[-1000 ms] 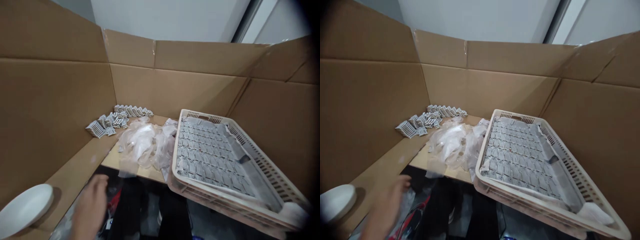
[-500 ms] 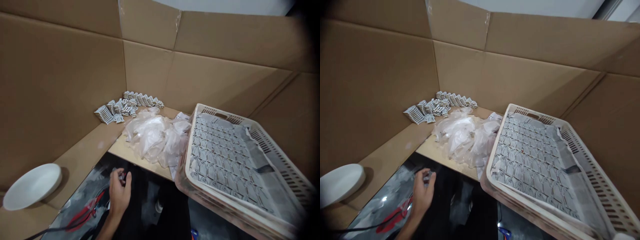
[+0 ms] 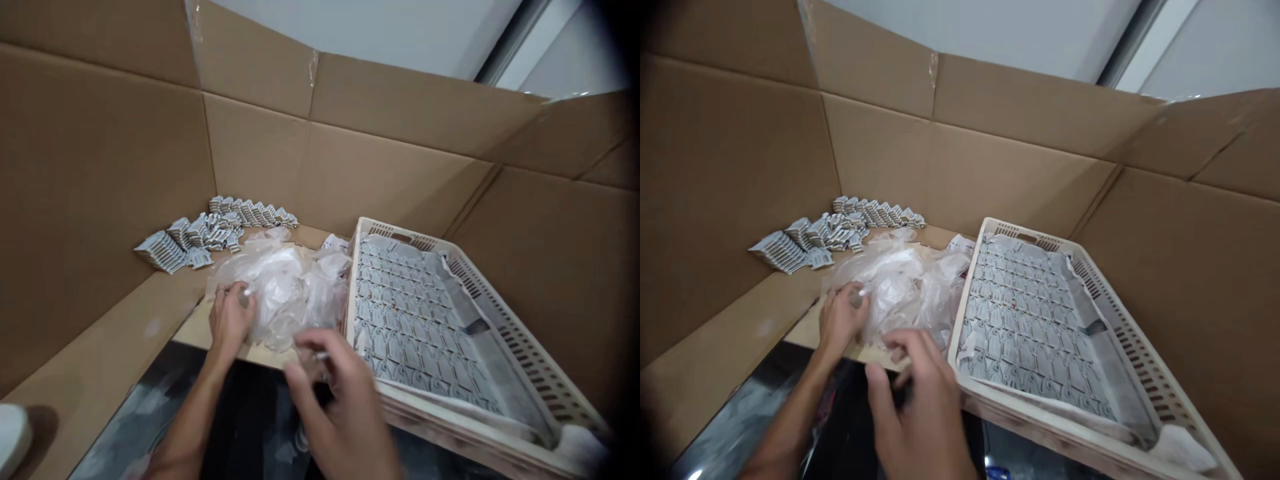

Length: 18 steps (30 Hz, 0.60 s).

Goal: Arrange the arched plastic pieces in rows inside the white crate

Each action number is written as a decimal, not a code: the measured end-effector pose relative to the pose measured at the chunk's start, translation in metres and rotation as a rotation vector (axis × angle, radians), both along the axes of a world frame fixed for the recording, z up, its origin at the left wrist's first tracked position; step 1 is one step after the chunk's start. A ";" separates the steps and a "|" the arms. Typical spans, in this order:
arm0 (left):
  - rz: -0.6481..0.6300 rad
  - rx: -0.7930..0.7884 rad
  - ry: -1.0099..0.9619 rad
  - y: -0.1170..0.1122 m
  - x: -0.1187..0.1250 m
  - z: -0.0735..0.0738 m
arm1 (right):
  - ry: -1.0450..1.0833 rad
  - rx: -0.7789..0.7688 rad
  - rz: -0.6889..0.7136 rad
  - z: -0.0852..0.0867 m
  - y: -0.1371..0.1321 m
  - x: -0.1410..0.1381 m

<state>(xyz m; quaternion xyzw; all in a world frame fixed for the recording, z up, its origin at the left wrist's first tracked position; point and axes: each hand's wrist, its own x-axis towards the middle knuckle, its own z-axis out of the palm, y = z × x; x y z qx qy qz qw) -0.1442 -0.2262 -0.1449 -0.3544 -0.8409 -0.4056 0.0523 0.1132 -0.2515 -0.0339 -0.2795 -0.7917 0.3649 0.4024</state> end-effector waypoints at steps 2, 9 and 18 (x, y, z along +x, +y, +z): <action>-0.043 0.004 -0.027 0.006 -0.008 -0.001 | -0.141 0.046 -0.054 -0.022 0.017 -0.040; -0.154 0.090 -0.313 0.008 -0.035 -0.013 | -0.557 0.235 -0.104 -0.074 0.063 -0.133; 0.025 0.082 -0.503 -0.076 -0.032 -0.006 | -0.830 0.215 -0.088 -0.113 0.088 -0.153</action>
